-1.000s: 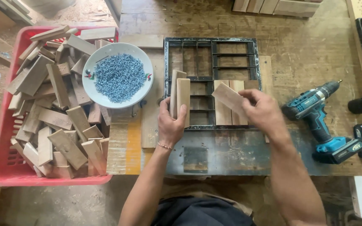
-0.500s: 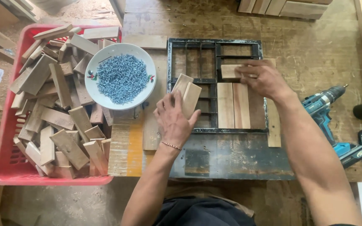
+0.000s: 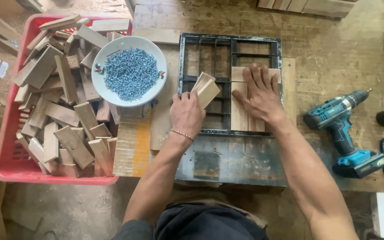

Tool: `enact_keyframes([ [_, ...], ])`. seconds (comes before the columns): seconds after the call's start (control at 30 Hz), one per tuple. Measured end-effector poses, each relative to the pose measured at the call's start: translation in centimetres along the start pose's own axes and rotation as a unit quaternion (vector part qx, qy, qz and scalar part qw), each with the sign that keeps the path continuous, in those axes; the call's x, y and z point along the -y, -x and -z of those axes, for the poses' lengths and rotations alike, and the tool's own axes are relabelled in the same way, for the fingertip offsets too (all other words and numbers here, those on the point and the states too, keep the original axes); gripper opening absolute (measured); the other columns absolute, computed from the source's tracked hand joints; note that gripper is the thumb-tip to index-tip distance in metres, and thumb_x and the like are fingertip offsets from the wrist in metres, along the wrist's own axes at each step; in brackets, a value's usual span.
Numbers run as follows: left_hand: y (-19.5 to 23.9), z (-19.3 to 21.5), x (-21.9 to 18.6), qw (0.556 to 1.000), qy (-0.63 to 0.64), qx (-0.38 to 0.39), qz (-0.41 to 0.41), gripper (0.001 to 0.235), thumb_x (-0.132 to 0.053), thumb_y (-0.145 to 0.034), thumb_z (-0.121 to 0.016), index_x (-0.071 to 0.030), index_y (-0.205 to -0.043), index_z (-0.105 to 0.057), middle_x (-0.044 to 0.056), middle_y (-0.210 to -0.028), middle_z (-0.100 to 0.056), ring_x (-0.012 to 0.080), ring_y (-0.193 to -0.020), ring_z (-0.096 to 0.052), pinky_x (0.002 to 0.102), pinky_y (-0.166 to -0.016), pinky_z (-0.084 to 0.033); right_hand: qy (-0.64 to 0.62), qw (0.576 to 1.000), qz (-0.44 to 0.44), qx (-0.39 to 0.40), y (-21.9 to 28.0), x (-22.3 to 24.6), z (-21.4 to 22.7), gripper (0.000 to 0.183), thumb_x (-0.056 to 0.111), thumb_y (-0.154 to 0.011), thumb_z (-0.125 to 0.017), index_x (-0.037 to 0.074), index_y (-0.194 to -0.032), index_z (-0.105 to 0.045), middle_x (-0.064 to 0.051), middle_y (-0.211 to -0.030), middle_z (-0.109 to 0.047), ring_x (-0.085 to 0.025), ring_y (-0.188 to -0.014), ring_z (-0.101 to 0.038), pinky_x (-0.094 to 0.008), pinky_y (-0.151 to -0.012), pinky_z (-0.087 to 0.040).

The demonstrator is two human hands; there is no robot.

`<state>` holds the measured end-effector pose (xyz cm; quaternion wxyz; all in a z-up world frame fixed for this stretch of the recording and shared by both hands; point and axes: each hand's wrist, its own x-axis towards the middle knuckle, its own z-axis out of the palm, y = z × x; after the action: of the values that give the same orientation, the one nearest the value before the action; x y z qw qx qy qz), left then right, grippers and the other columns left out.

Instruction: Assembling wooden floor tiles by placing small wood slats into a plastic base and securing them with screws using a power drill.

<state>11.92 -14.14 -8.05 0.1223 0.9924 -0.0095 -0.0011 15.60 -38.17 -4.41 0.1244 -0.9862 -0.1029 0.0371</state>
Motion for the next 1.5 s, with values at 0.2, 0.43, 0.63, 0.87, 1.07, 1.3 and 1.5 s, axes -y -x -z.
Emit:
enact_keyframes([
  [0.2,-0.5,1.5,0.0,0.999,0.013,-0.033,-0.021,0.051,-0.029,-0.069,-0.081,-0.007,-0.112,-0.063,0.012,-0.102,-0.067,0.0338,-0.097,-0.066,0.040,-0.079,-0.060,0.004,0.995,0.001,0.097,1.2,0.8,1.3,0.100,0.085,-0.097,-0.022,0.013,-0.166,-0.026,-0.014,-0.173,-0.018,-0.036,-0.159,-0.012,-0.057,-0.127,-0.014],
  [0.43,2.2,4.8,-0.8,0.772,0.626,0.085,0.071,0.071,-0.025,-0.067,-0.094,-0.005,-0.129,-0.066,0.016,-0.112,-0.074,0.0292,-0.103,-0.072,0.042,-0.087,-0.059,-0.478,0.876,-0.023,0.062,7.3,5.2,3.2,0.070,0.034,-0.093,-0.072,0.020,-0.156,-0.045,-0.016,-0.154,-0.051,-0.037,-0.140,-0.048,-0.052,-0.116,-0.040],
  [0.63,2.6,6.1,-2.7,0.644,0.757,0.085,0.068,0.062,-0.017,-0.080,-0.088,0.000,-0.134,-0.062,0.019,-0.119,-0.072,0.0311,-0.108,-0.071,0.045,-0.090,-0.060,-0.647,0.757,-0.062,-0.062,7.2,7.5,1.2,0.066,0.011,-0.091,-0.078,0.014,-0.152,-0.052,-0.014,-0.133,-0.061,-0.020,-0.101,-0.070,-0.036,-0.091,-0.062],
  [0.87,2.5,6.4,-0.5,0.862,0.502,-0.041,0.053,0.071,-0.027,-0.085,-0.082,0.001,-0.144,-0.054,0.027,-0.135,-0.062,0.0448,-0.130,-0.056,0.055,-0.111,-0.044,-0.051,0.987,0.036,-0.148,-3.8,-8.8,-1.0,0.059,0.028,-0.089,-0.069,0.029,-0.147,-0.061,0.001,-0.148,-0.057,-0.027,-0.146,-0.042,-0.044,-0.120,-0.031],
  [1.07,2.7,0.3,0.0,0.943,0.288,-0.128,-0.113,0.065,-0.020,-0.084,-0.079,-0.007,-0.143,-0.056,0.014,-0.121,-0.066,0.0314,-0.111,-0.067,0.042,-0.097,-0.054,-0.021,0.997,0.052,-0.050,-6.4,-8.7,3.0,0.043,0.011,-0.101,-0.044,0.026,-0.133,-0.068,-0.005,-0.135,-0.066,-0.029,-0.138,-0.054,-0.049,-0.115,-0.036],
  [1.3,2.3,-0.5,-1.0,0.945,0.244,-0.168,-0.136,0.064,-0.021,-0.081,-0.080,-0.007,-0.140,-0.058,0.013,-0.117,-0.066,0.0300,-0.109,-0.066,0.039,-0.092,-0.054,-0.118,0.993,-0.020,0.001,-3.9,-2.1,2.8,0.082,0.057,-0.102,-0.048,0.002,-0.160,-0.030,-0.024,-0.166,-0.031,-0.037,-0.158,-0.016,-0.048,-0.129,-0.005],
  [1.5,2.0,0.5,-1.4,0.905,0.396,-0.152,-0.045,0.063,-0.026,-0.087,-0.077,-0.006,-0.143,-0.056,0.018,-0.123,-0.065,0.0350,-0.114,-0.067,0.043,-0.095,-0.054,-0.022,0.999,0.024,0.025,-4.7,-1.4,1.1,0.096,0.078,-0.101,-0.032,0.005,-0.163,-0.027,-0.018,-0.173,-0.017,-0.039,-0.159,-0.004,-0.053,-0.130,-0.001],
])
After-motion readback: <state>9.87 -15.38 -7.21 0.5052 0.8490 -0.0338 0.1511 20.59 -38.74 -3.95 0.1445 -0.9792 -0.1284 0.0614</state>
